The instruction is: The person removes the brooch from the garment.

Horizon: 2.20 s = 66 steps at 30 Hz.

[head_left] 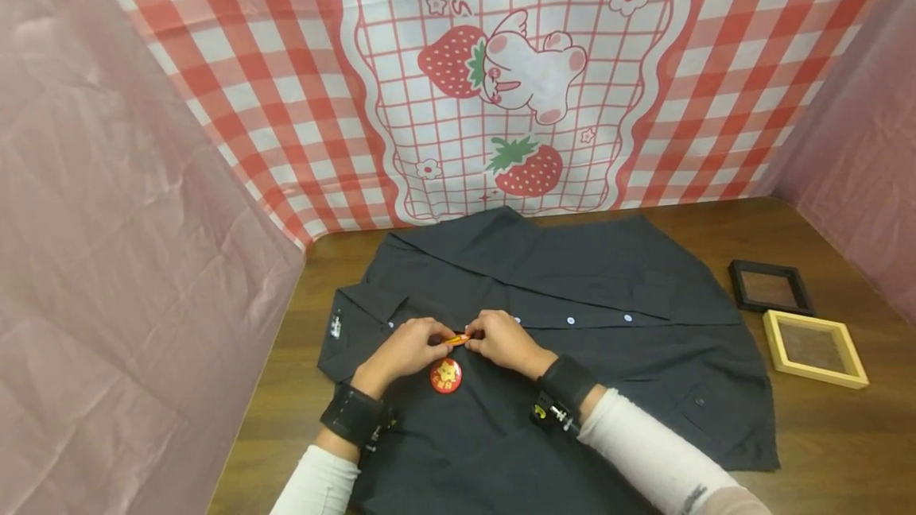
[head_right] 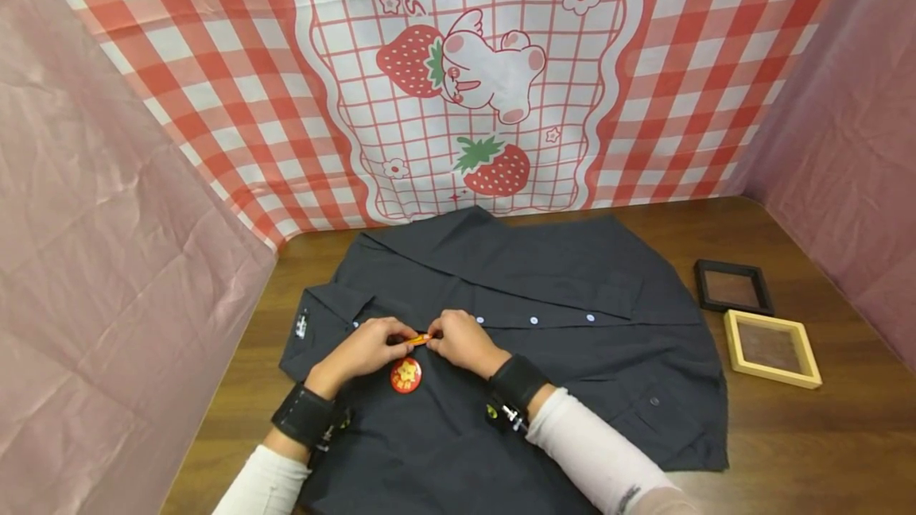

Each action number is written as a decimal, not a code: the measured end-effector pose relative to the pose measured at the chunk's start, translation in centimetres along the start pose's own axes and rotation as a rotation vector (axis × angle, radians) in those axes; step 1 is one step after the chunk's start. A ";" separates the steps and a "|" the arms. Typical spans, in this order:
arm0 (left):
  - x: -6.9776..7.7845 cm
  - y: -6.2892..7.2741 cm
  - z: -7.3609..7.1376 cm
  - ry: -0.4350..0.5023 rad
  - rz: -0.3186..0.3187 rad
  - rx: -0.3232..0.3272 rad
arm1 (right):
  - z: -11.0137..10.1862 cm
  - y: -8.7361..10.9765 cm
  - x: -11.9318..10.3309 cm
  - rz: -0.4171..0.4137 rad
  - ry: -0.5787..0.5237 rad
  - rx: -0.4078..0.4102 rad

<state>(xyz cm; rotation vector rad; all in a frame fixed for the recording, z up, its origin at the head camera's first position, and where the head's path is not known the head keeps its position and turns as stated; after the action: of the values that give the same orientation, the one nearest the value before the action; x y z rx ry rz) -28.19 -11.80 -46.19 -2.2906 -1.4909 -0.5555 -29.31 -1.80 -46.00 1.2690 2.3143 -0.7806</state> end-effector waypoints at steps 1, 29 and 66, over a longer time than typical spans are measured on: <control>0.0 0.0 0.0 0.010 0.000 0.003 | 0.0 0.0 0.0 -0.002 0.002 -0.002; -0.1 0.2 -1.6 0.064 0.023 0.139 | -0.1 -0.2 -0.2 -0.044 -0.067 -0.019; -1.0 0.2 -2.4 0.087 -0.018 0.211 | -0.5 -0.3 0.2 -0.002 -0.201 0.034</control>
<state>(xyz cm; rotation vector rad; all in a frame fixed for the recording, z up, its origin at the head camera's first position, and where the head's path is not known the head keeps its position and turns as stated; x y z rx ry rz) -28.71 -13.83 -44.59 -2.0681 -1.4557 -0.4723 -29.68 -1.52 -45.66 1.1453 2.1515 -0.9073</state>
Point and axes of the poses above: each hand's wrist, its own y-axis away from the middle knuckle, its own z-axis out of the palm, x = y × z, the point moved 10 cm from there along -y, towards the middle knuckle, and after that the axes turned 8 degrees about x, right-handed, at the moved point
